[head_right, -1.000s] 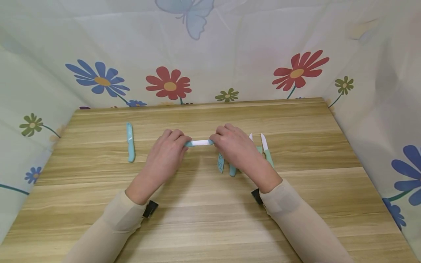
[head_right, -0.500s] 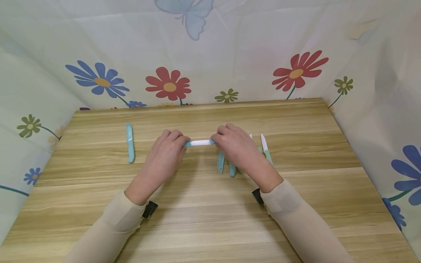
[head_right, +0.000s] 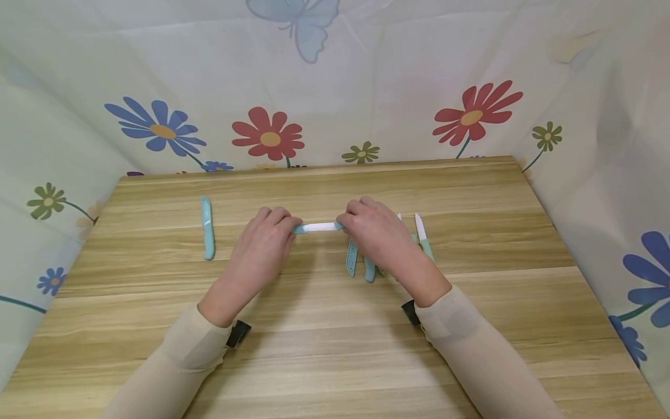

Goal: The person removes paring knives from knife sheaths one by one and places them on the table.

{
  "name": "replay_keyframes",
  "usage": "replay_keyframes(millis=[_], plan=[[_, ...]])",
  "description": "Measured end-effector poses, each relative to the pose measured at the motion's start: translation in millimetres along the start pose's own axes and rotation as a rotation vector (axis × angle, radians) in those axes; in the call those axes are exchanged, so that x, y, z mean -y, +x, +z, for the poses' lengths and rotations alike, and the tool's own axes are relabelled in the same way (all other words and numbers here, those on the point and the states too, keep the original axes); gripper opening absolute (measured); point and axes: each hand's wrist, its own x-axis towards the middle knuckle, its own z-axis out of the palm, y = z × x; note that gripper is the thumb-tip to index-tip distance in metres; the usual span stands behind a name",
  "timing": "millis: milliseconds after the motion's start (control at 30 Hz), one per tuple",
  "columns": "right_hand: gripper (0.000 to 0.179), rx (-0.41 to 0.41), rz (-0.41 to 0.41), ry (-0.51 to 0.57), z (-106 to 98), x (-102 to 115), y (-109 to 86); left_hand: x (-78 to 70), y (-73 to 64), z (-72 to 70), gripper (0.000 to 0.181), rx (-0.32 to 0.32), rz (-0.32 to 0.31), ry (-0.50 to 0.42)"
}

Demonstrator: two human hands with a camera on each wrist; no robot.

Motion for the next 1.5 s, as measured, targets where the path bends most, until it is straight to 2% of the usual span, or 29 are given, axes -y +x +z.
replay_keyframes(millis=[400,800,1067,1500], plan=[[0.023,0.042,0.02,-0.017,-4.1,-0.7,-0.2,1.7,-1.2,-1.2,0.022,-0.004,-0.005,-0.002],[0.02,0.014,0.027,0.011,-4.3,-3.0,-0.2,3.6,-0.3,-3.2,0.023,-0.011,-0.032,-0.012],[0.02,0.021,0.062,0.038,-4.2,-3.9,-0.2,4.4,0.0,-2.3,0.022,-0.024,-0.043,-0.02],[0.02,0.052,0.123,0.049,-6.2,-3.7,-0.6,3.4,-0.1,-3.4,0.022,-0.01,-0.069,-0.043]])
